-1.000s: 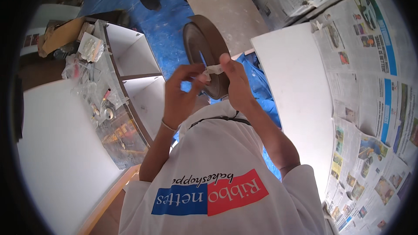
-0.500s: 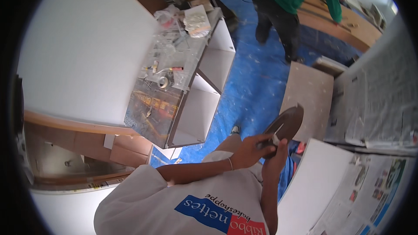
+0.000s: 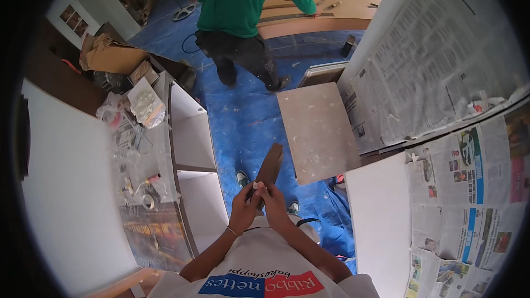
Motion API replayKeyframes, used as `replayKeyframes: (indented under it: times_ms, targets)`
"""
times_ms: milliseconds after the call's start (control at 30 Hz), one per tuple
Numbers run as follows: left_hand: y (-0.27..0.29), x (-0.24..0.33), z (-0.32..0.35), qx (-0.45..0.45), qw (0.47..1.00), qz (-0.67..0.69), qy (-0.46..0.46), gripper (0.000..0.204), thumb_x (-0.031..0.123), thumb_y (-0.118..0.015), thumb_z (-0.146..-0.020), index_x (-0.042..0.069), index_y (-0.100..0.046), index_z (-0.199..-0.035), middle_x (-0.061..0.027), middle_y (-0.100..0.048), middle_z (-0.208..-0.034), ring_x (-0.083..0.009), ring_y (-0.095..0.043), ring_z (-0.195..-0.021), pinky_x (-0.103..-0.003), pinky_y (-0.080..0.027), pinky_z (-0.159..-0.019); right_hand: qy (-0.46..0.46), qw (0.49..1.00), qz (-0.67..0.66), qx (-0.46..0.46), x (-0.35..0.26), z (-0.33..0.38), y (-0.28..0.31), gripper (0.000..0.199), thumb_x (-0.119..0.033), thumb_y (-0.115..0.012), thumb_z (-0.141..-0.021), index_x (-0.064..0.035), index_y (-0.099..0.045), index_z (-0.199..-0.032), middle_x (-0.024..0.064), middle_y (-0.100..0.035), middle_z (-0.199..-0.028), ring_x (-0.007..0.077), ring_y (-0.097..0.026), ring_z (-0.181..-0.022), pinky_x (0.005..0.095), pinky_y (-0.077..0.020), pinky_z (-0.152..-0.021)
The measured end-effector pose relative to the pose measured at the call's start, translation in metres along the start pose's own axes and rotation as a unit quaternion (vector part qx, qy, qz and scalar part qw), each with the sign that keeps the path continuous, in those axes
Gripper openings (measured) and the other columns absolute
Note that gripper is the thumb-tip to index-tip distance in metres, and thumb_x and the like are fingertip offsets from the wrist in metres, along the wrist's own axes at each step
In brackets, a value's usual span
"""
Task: The person assists in assembling furniture in a room under renovation. They handle wooden panels, apply adhesive tape to a circular object, and move around the workspace while other workers use tools like hammers and drills.
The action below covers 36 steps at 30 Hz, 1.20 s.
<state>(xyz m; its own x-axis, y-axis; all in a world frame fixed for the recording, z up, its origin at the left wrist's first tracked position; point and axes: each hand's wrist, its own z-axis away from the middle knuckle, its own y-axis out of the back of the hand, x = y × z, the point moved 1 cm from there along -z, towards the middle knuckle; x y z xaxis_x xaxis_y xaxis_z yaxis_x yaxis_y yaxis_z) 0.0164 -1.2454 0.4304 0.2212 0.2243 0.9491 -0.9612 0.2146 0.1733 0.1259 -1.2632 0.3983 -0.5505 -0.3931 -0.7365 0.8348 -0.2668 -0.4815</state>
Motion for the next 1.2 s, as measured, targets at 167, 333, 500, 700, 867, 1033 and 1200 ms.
replayKeyframes:
  times_ms: [167, 333, 500, 700, 867, 1033, 1200]
  targets:
    - [0.084, -0.013, -0.075, 0.004, 0.999, -0.022, 0.028, 0.040, 0.024, -0.062, -0.094, -0.001, -0.057, -0.125, -0.0114, -0.067, -0.099, -0.0198, -0.064, -0.091, -0.030, -0.050, -0.081, -0.048, 0.994, -0.099, 0.003, 0.004, -0.076, -0.079, 0.035, -0.038, -0.056, -0.097, -0.0085, -0.058, -0.115, 0.0002, -0.058, -0.102, 0.0105, -0.053, -0.098, 0.0269, -0.0407, -0.086]
    - [0.171, -0.001, -0.134, 0.037, 0.999, 0.011, 0.022, 0.043, 0.027, -0.062, -0.094, -0.004, -0.057, -0.124, -0.0125, -0.068, -0.099, -0.0186, -0.064, -0.090, -0.031, -0.050, -0.080, -0.099, 0.992, -0.070, -0.029, -0.006, -0.143, -0.158, 0.039, -0.040, -0.054, -0.098, -0.0083, -0.058, -0.120, 0.0008, -0.059, -0.109, 0.0113, -0.052, -0.107, 0.0312, -0.0392, -0.098]
    - [0.239, 0.003, -0.178, 0.026, 0.999, 0.018, 0.031, 0.044, 0.027, -0.062, -0.095, -0.004, -0.055, -0.125, -0.0119, -0.065, -0.103, -0.0167, -0.062, -0.091, -0.030, -0.050, -0.081, -0.127, 0.988, -0.005, -0.089, -0.010, -0.203, -0.206, 0.042, -0.037, -0.057, -0.097, -0.0039, -0.058, -0.123, 0.0020, -0.059, -0.115, 0.0124, -0.053, -0.109, 0.0317, -0.0404, -0.100]
    - [0.273, 0.014, -0.246, 0.070, 0.997, -0.011, -0.015, 0.050, 0.015, -0.068, -0.085, -0.004, -0.051, -0.127, -0.0162, -0.065, -0.100, -0.0242, -0.064, -0.091, -0.034, -0.051, -0.080, -0.200, 0.972, 0.029, -0.118, -0.033, -0.286, -0.242, 0.043, -0.033, -0.058, -0.097, -0.0012, -0.056, -0.125, 0.0036, -0.061, -0.114, 0.0103, -0.055, -0.102, 0.0283, -0.0436, -0.092]
    - [0.301, 0.030, -0.310, 0.232, 0.955, -0.169, 0.078, 0.051, 0.012, -0.076, -0.074, -0.007, -0.056, -0.117, -0.0221, -0.066, -0.095, -0.0331, -0.067, -0.083, -0.039, -0.053, -0.074, -0.253, 0.939, 0.099, -0.213, -0.049, -0.361, -0.298, 0.044, -0.036, -0.057, -0.097, -0.0030, -0.056, -0.125, 0.0039, -0.062, -0.113, 0.0125, -0.054, -0.105, 0.0290, -0.0429, -0.090]
    - [0.333, 0.045, -0.354, 0.365, 0.906, -0.210, 0.033, 0.036, 0.009, -0.073, -0.075, -0.003, -0.061, -0.107, -0.0203, -0.066, -0.077, -0.0379, -0.066, -0.073, -0.042, -0.052, -0.063, -0.175, 0.922, 0.205, -0.279, -0.055, -0.428, -0.349, 0.040, -0.036, -0.063, -0.093, -0.0022, -0.066, -0.114, 0.0061, -0.066, -0.102, 0.0123, -0.059, -0.096, 0.0279, -0.0459, -0.086]
    - [0.368, 0.059, -0.393, 0.399, 0.891, -0.202, 0.076, 0.031, 0.009, -0.073, -0.074, -0.001, -0.063, -0.102, -0.0199, -0.064, -0.072, -0.0399, -0.065, -0.069, -0.043, -0.051, -0.059, -0.232, 0.886, 0.249, -0.314, -0.077, -0.471, -0.401, 0.046, -0.034, -0.065, -0.092, -0.0008, -0.059, -0.123, 0.0063, -0.065, -0.107, 0.0130, -0.059, -0.103, 0.0256, -0.0450, -0.090]
